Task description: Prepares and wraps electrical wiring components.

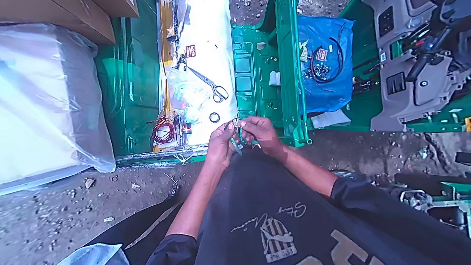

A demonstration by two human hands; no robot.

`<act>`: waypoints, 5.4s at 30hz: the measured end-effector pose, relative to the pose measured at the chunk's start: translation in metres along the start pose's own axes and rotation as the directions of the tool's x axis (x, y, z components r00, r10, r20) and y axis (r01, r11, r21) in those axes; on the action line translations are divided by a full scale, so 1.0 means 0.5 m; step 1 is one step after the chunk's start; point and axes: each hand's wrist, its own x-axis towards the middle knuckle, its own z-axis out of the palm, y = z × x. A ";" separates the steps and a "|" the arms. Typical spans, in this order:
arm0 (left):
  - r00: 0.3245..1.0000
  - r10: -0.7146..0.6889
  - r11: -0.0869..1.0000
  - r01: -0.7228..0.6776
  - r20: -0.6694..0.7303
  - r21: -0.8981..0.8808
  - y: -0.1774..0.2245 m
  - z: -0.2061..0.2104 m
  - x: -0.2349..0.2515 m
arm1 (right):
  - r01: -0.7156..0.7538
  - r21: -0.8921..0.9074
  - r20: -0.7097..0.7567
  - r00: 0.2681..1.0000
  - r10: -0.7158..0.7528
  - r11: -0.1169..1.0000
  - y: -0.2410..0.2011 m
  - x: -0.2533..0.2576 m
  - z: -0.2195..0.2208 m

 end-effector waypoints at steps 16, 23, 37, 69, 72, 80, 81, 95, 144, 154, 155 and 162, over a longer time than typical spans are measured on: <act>0.995 0.094 0.991 -0.090 -0.033 0.104 0.000 -0.007 -0.001 | 0.037 -0.222 0.005 0.999 -0.037 0.974 -0.004 0.007 0.044; 0.996 0.080 0.996 -0.078 -0.039 0.044 0.003 -0.014 -0.002 | -0.083 0.030 0.070 0.994 0.081 0.996 -0.012 0.006 0.024; 0.994 0.102 0.990 -0.098 -0.037 0.102 -0.008 0.003 0.005 | -0.129 0.015 0.019 0.992 0.128 0.992 -0.002 0.021 0.027; 0.995 -0.024 0.993 0.013 0.095 0.115 0.073 -0.108 -0.007 | 0.369 -0.778 0.095 0.869 -0.486 0.509 0.036 -0.009 0.136; 0.992 -0.083 0.994 0.076 0.096 0.072 0.076 -0.124 -0.026 | 0.431 -0.902 0.315 0.696 -0.645 0.024 0.061 -0.005 0.144; 0.993 -0.067 0.995 0.060 0.097 0.076 0.091 -0.126 -0.034 | 0.391 -0.780 0.127 0.863 -0.488 0.488 0.043 -0.001 0.174; 0.994 -0.046 0.996 0.039 0.096 0.078 0.098 -0.124 -0.028 | 0.297 -0.526 0.007 0.939 -0.345 0.797 0.039 0.008 0.182; 0.984 0.053 0.988 -0.076 -0.171 -0.132 0.098 -0.080 0.011 | 0.657 -0.724 0.443 0.676 -0.589 0.210 0.018 0.113 0.097; 0.746 0.386 0.922 -0.334 -0.542 0.196 0.101 -0.120 0.100 | 0.302 -0.631 0.367 0.928 -0.068 0.715 0.073 0.454 0.057; 0.735 0.309 0.927 -0.374 -0.603 0.019 0.100 -0.147 0.104 | 0.101 -0.995 0.098 0.964 0.246 -0.001 0.211 0.623 0.019; 0.728 0.306 0.926 -0.376 -0.614 0.016 0.099 -0.151 0.107 | 0.090 -0.996 0.079 0.962 0.262 -0.028 0.209 0.626 0.031; 0.733 0.212 0.925 -0.363 -0.646 -0.109 0.126 -0.145 0.113 | -0.460 -0.672 -0.136 0.847 0.513 0.580 0.185 0.675 0.010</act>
